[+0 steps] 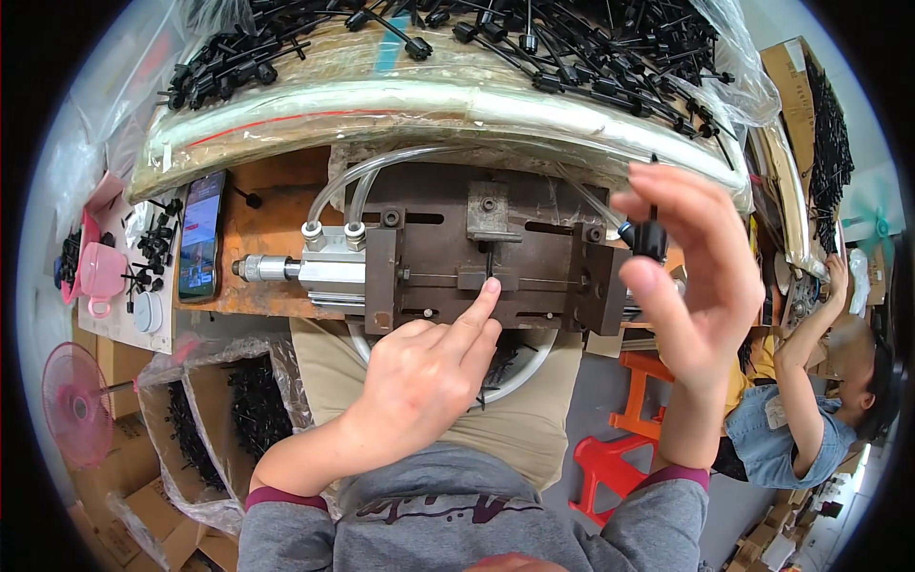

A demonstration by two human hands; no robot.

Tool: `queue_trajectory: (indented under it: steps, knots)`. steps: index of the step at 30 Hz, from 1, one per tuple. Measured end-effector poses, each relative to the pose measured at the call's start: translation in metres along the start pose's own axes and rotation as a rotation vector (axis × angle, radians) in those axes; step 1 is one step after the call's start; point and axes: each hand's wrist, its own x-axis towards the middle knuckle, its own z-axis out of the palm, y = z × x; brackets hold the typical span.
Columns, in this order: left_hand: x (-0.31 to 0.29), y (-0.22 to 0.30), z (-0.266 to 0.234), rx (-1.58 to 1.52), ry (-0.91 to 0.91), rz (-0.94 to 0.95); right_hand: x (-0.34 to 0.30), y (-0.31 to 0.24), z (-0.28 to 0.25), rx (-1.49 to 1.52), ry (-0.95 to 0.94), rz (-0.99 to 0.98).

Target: Assembling small black plastic components using manual manipulation and a pneumatic press machine at a factory workbench.

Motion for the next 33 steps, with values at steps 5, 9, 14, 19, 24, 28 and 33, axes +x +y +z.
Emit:
queue_trajectory:
  steps: [5,9,14,19,24,28,33]
  knots:
    - [0.003,0.002,-0.002,0.016,-0.022,-0.019,-0.029,0.002,0.018,0.211,0.104,-0.022]
    - [0.003,0.002,-0.003,0.035,-0.043,-0.02,-0.043,0.0,0.02,-0.024,0.052,-0.099]
    - [0.012,0.002,-0.021,0.014,-0.167,-0.034,-0.064,-0.001,0.039,-0.116,0.056,-0.094]
    - [0.057,-0.026,-0.058,-0.043,0.245,0.016,-0.084,0.008,0.057,-0.239,-0.018,-0.141]
    - [0.115,-0.083,-0.083,0.292,0.389,-0.042,-0.09,0.006,0.075,-0.373,-0.11,-0.159]
    - [0.141,-0.084,-0.087,0.153,0.184,-0.32,-0.087,0.006,0.091,-0.473,-0.135,-0.194]
    - [0.139,-0.111,-0.076,0.094,0.208,-0.289,-0.073,-0.001,0.092,-0.552,-0.178,-0.193]
